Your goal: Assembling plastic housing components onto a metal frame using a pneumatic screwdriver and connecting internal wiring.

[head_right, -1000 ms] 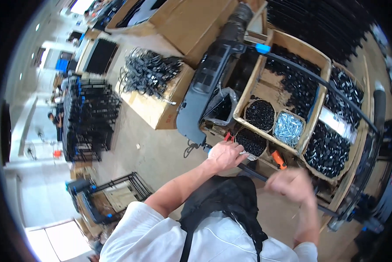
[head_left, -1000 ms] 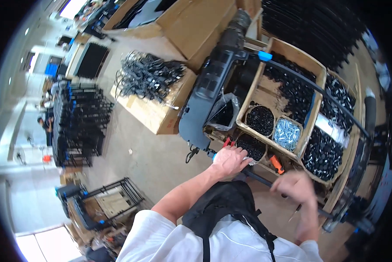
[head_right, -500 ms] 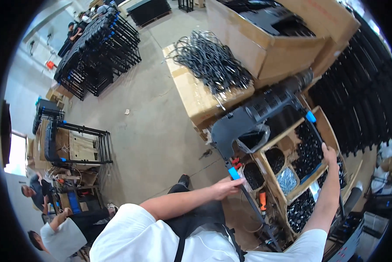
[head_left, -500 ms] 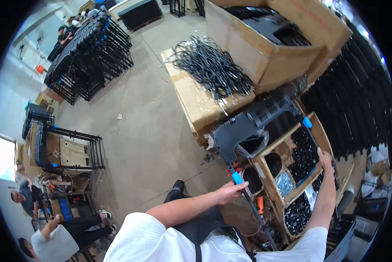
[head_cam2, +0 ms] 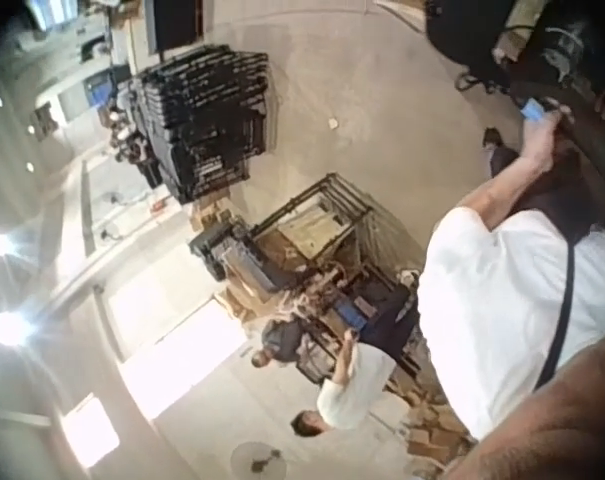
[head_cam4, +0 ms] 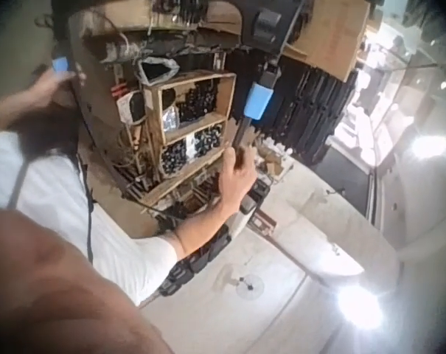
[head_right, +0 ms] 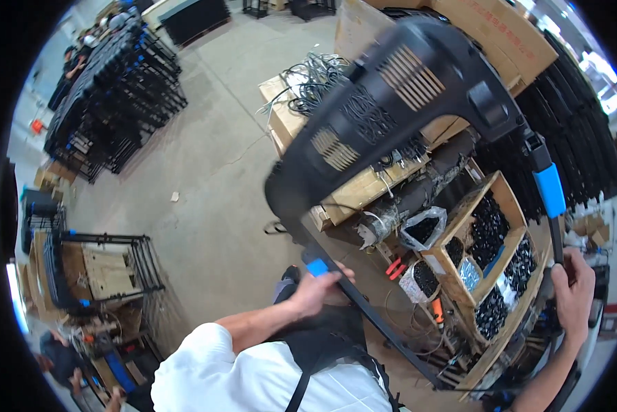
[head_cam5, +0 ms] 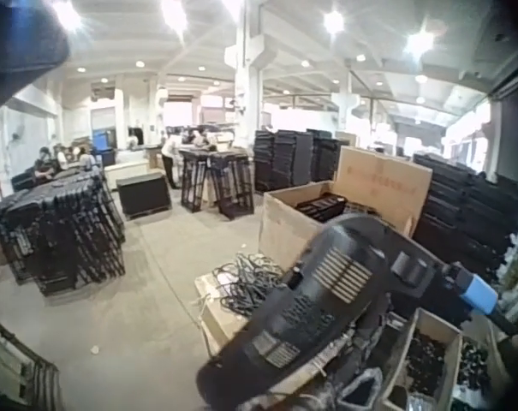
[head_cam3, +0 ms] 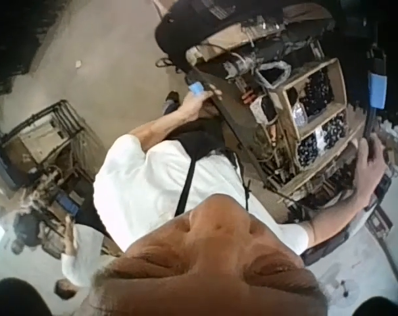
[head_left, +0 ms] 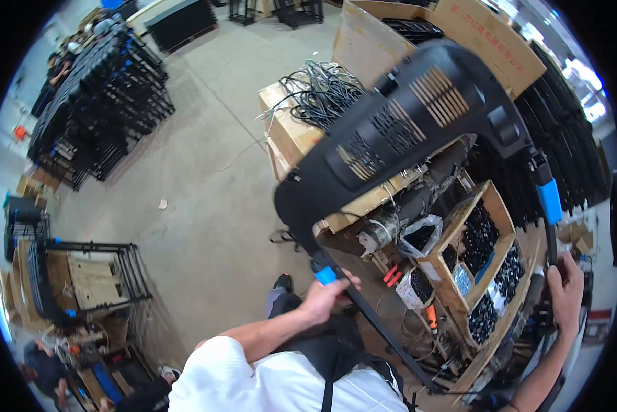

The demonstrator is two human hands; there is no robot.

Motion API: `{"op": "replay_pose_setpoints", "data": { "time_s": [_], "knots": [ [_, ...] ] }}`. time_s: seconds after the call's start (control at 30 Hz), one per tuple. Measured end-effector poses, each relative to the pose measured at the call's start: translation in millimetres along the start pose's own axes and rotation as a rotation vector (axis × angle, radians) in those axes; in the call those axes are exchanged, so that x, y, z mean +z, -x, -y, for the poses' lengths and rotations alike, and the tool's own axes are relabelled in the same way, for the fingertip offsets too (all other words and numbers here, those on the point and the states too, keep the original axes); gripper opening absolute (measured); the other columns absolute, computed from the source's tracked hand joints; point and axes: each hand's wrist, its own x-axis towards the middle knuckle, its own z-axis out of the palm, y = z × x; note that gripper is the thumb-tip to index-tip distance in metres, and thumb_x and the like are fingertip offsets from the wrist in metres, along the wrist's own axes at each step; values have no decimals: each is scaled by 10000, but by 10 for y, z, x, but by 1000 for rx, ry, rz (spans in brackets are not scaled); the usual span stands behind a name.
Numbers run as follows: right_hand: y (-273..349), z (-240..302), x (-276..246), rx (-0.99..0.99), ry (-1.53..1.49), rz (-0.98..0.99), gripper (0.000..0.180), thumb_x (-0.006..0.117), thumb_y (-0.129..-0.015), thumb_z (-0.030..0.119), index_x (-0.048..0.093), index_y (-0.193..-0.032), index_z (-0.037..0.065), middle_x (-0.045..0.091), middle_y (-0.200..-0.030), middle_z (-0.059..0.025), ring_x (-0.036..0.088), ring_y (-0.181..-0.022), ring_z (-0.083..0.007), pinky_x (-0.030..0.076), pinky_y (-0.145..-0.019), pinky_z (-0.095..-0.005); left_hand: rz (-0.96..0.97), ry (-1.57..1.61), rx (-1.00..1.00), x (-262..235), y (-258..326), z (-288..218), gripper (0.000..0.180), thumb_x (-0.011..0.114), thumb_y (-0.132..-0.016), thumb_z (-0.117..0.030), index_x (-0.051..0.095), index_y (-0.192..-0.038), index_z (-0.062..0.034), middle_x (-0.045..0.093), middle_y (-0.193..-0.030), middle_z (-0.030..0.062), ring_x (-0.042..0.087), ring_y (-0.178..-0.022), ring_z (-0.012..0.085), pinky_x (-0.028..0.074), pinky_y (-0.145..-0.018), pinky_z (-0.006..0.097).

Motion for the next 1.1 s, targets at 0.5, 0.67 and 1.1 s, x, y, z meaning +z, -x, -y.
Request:
{"op": "replay_pose_setpoints", "data": {
  "time_s": [0.5,0.67,1.1],
  "knots": [
    [572,1425,3487,62,-466,247,235,801,-890,37,690,-1094,71,706,-1035,-25,661,-982,-150,546,-878,-352,-147,-413,616,-2202,-1493,-2985,321,718,-820,3,706,-1137,-49,739,-1057,42,690,-946,179,540,-871,370],
    [393,1576,5508,-71,-613,136,328,833,-894,148,732,-1198,73,758,-1168,-106,703,-1078,-256,553,-924,-432,-422,-646,609,-2925,-2279,-3512,259,807,-811,-37,736,-1059,-63,733,-1005,23,653,-920,169,514,-870,359],
    [7,1443,5813,322,-388,315,278,690,-856,255,752,-1064,82,763,-1007,-208,730,-1003,-407,579,-887,-527,-601,-656,509,-2831,-3415,-3330,613,745,-940,-177,526,-1491,-18,638,-1404,165,632,-1248,240,489,-1045,364]
  ]
}}
